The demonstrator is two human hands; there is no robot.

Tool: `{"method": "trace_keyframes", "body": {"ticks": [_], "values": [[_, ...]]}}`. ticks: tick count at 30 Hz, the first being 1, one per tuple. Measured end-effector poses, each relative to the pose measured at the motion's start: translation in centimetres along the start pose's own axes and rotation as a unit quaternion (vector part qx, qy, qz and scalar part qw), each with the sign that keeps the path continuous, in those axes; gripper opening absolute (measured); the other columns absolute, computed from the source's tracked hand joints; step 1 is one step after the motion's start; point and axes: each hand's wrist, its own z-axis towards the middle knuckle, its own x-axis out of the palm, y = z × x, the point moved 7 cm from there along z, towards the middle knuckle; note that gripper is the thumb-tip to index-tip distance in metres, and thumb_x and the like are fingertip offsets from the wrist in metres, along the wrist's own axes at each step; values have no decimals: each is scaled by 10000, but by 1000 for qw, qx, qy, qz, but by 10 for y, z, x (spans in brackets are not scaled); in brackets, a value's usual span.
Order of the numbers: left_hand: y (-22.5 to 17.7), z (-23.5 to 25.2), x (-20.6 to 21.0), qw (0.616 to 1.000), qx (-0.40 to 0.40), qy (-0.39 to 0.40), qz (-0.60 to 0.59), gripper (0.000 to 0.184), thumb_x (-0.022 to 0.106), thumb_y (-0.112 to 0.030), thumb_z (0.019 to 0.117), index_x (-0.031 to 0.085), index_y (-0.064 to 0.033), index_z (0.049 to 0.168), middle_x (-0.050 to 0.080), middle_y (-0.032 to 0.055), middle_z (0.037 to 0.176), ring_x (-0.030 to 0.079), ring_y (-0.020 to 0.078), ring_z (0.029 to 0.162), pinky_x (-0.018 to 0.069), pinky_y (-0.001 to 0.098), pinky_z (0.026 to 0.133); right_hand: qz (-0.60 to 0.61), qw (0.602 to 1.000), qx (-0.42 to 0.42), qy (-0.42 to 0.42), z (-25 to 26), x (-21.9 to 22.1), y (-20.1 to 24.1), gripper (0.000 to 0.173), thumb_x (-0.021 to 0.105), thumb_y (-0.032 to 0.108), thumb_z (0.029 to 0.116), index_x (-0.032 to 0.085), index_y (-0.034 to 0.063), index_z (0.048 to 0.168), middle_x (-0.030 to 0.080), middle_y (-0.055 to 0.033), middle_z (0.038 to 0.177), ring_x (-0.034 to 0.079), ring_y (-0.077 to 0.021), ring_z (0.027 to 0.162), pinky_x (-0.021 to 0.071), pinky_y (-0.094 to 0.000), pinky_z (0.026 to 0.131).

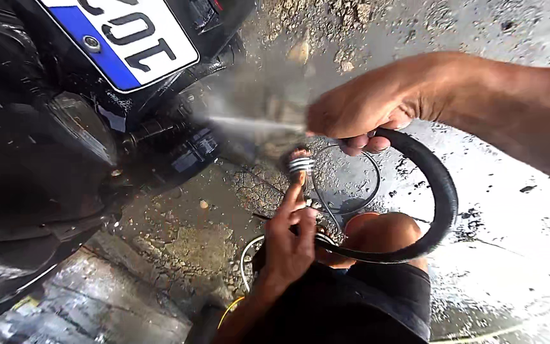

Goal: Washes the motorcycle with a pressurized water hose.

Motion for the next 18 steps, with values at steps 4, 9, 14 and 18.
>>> {"method": "trace_keyframes", "body": {"ticks": [4,9,14,18], "values": [[-54,5,116,956,39,222,-185,683,511,-344,1016,383,96,1522,555,228,1468,570,260,1332,447,426,1124,9,1000,3,4,9,-1,16,186,424,126,1057,506,65,901,393,-8,545,356,-70,363,343,-189,362],[-58,29,112,950,-14,124,-286,253,411,-168,1052,592,-1,992,424,-87,607,389,-16,473,380,175,464,97,993,-33,-57,41,-26,21,177,471,215,1061,548,80,976,450,-12,565,373,-64,357,335,-191,346],[-44,50,88,957,-20,75,-278,253,431,-183,1042,601,-24,943,444,-117,622,391,-57,496,367,138,477,253,961,-92,-64,49,-48,8,293,460,261,1089,503,169,1363,597,-50,746,459,-72,447,388,-206,408],[-24,61,104,968,-10,86,-234,284,488,-231,1040,637,7,999,464,-81,622,407,-18,494,387,180,484,368,920,-132,-27,51,-52,-10,403,414,303,1108,387,254,1507,541,4,697,443,-42,437,395,-177,394]]}}
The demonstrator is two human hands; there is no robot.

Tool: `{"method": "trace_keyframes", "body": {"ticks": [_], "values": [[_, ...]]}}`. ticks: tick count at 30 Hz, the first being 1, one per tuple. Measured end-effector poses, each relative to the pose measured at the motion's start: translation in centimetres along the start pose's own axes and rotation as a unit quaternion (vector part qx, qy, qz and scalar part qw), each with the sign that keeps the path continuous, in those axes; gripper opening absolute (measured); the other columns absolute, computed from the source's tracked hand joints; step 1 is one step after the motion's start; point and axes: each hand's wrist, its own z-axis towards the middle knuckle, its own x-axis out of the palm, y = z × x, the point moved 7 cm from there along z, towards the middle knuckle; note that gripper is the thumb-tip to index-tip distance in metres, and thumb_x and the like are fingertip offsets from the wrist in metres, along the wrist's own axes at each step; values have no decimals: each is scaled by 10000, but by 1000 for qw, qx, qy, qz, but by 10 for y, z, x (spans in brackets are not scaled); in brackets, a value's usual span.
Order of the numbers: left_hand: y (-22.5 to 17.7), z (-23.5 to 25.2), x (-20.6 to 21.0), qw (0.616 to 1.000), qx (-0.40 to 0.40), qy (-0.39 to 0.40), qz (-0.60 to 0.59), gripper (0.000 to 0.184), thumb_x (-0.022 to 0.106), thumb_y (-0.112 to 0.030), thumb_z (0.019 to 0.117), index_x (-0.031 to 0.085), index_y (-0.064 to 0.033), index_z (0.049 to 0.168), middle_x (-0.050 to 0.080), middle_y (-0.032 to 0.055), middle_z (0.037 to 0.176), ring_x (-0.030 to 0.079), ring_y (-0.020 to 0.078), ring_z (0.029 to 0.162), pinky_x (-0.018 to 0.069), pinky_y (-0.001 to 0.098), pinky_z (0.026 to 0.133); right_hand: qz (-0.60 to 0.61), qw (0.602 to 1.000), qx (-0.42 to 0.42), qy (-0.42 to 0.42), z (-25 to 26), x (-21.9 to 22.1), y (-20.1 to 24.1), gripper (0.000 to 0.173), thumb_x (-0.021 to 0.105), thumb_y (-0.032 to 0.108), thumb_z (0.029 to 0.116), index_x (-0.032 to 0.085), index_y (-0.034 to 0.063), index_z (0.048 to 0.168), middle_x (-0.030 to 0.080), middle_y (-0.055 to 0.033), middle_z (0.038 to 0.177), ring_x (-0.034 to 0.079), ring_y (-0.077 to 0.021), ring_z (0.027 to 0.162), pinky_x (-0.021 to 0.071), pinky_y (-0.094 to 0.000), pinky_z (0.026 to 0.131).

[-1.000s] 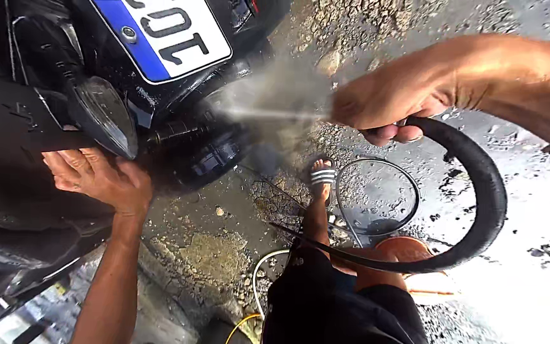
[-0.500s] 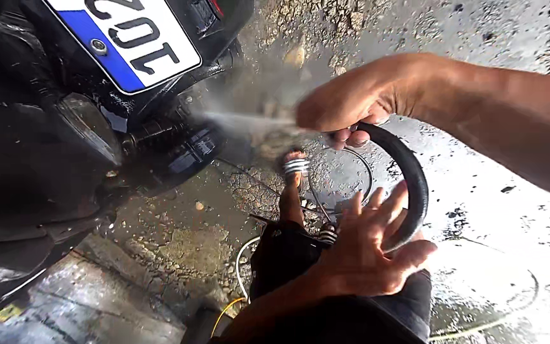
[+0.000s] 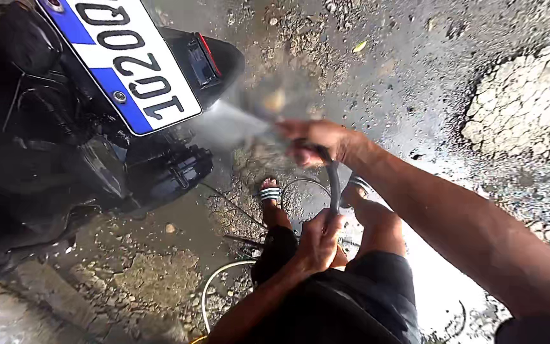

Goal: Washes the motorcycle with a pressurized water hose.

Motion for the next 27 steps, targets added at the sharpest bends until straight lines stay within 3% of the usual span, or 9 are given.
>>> {"method": "trace_keyframes", "body": {"ticks": [2,5,9,11,14,17,19,22,27], "values": [[7,10,8,997,8,51,58,309,494,-244,1050,648,25,1042,514,-24,638,477,38,517,454,238,521,9,999,-15,27,-3,-7,1,408,386,263,1116,367,246,1523,456,41,606,343,-3,369,305,-148,324],[8,25,35,983,22,125,132,382,436,-251,1073,632,71,1132,648,124,750,639,206,666,548,411,659,-64,997,5,33,-13,-37,-3,421,386,290,1125,373,297,1545,409,44,581,318,-6,351,297,-157,302],[8,86,82,977,5,72,199,413,421,-280,1086,622,68,1181,621,172,722,643,318,672,532,510,648,-84,995,50,20,4,-122,7,396,361,284,1135,351,316,1529,446,41,597,325,10,366,284,-136,325],[10,127,112,971,-32,34,235,425,435,-308,1086,630,42,1228,653,207,790,673,372,773,542,549,728,-105,992,64,34,16,-166,20,419,365,284,1134,325,331,1549,439,43,592,325,6,374,283,-136,335],[16,204,163,975,-10,-46,215,391,454,-282,1077,662,35,1176,660,206,782,672,351,753,536,535,732,-208,966,68,138,33,-216,53,457,344,301,1136,269,361,1583,412,48,616,334,-22,403,287,-167,354],[26,252,190,991,1,-103,85,505,280,-244,1096,617,93,1263,703,178,930,676,222,839,549,439,847,-230,947,49,218,26,-261,72,513,317,263,1134,205,365,1624,420,34,631,351,-47,393,322,-197,341],[25,257,173,974,-18,-226,12,524,271,-258,1085,589,111,1277,726,138,949,689,150,866,553,382,889,-219,947,34,232,6,-295,83,520,305,244,1129,207,346,1629,411,33,635,348,-59,391,328,-213,334],[9,224,103,890,-62,-451,11,335,402,-113,1075,586,93,1266,711,120,982,693,134,840,585,346,825,-309,914,-1,261,-39,-318,117,543,336,247,1113,212,338,1634,430,21,626,373,-91,371,359,-255,323],[-7,169,36,813,-127,-567,-14,379,365,-146,1104,501,27,1412,669,222,1155,674,258,1013,542,444,891,-538,791,-97,275,-99,-270,205,591,376,289,1116,145,387,1651,532,-38,663,471,-158,392,443,-339,359]]}}
